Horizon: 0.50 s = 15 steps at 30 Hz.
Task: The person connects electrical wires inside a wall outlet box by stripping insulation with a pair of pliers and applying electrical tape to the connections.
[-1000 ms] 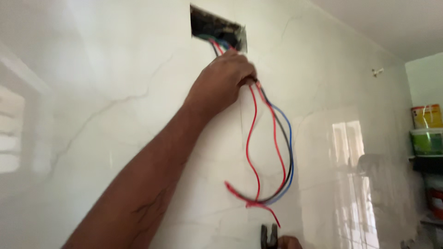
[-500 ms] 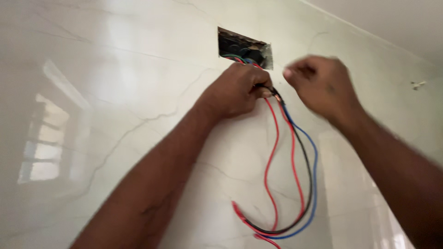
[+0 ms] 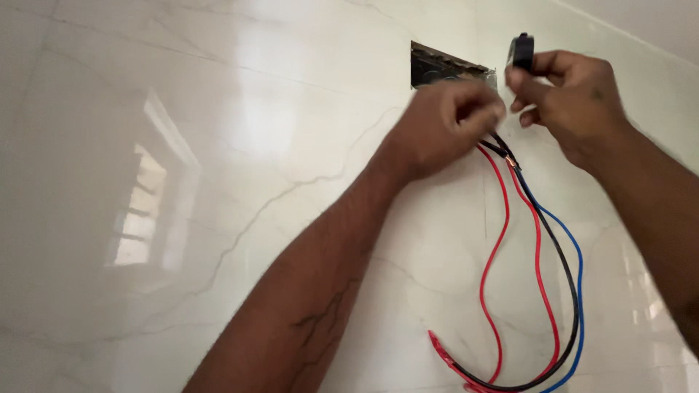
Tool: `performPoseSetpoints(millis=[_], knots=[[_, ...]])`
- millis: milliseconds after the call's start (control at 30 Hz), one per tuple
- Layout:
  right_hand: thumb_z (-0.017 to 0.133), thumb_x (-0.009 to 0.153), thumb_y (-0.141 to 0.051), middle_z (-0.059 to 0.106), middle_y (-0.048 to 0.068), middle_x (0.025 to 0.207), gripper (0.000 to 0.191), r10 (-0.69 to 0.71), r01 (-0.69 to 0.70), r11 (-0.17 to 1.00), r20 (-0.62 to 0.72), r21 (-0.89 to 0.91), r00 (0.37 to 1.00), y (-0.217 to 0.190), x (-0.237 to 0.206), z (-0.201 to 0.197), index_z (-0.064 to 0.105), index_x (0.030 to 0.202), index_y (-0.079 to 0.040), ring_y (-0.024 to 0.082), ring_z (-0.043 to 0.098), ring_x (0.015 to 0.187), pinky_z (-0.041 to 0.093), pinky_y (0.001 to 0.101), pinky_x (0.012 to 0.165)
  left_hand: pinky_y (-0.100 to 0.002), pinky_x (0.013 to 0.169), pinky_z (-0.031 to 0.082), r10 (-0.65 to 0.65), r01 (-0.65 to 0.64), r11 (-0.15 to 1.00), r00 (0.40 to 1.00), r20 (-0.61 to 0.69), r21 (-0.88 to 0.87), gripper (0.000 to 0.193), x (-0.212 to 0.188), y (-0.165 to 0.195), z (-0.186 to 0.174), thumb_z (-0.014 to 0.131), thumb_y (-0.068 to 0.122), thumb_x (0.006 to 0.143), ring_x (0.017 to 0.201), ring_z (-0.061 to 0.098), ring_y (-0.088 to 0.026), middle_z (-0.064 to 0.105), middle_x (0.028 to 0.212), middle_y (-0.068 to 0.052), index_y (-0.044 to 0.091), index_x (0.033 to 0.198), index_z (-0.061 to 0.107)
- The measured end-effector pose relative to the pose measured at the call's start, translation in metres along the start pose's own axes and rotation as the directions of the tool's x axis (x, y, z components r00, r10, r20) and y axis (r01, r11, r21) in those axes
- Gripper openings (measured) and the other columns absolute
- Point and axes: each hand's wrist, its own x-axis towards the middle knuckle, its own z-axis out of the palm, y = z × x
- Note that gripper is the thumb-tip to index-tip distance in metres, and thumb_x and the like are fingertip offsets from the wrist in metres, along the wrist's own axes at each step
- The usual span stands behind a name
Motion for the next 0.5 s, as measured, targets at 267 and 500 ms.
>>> performPoseSetpoints(millis=[267, 500], knots=[[0.071, 0.098, -0.025, 0.076, 0.01, 0.098, 0.031, -0.202, 0.247, 0.94, 0.199, -0.237, 0.959, -0.013, -0.058, -0.017, 0.072, 0.117, -0.001, 0.017, 0.074, 0.091, 0.061, 0.0317, 0.082, -0.027, 0.068, 0.059, -0.073, 0.08, 0.995, 0.991, -0.111, 0.056, 0.042, 0.003, -0.011, 0.008, 0.077, 0.022, 0.091, 0.072, 0.071, -0.011, 0.074, 0.081, -0.005, 0.002, 0.125, 0.063], [0.072, 0.091, -0.044, 0.079, 0.006, 0.092, 0.04, -0.178, 0.267, 0.824, 0.219, -0.5, 0.959, -0.034, -0.072, -0.016, 0.077, 0.111, -0.01, 0.015, 0.07, 0.07, 0.055, 0.0334, 0.064, -0.029, 0.076, 0.063, 0.069, -0.06, 0.988, 0.996, -0.059, 0.142, 0.024, -0.003, -0.004, 0.011, 0.073, 0.016, 0.098, 0.081, 0.078, -0.015, 0.078, 0.094, -0.007, 0.003, 0.118, 0.07]])
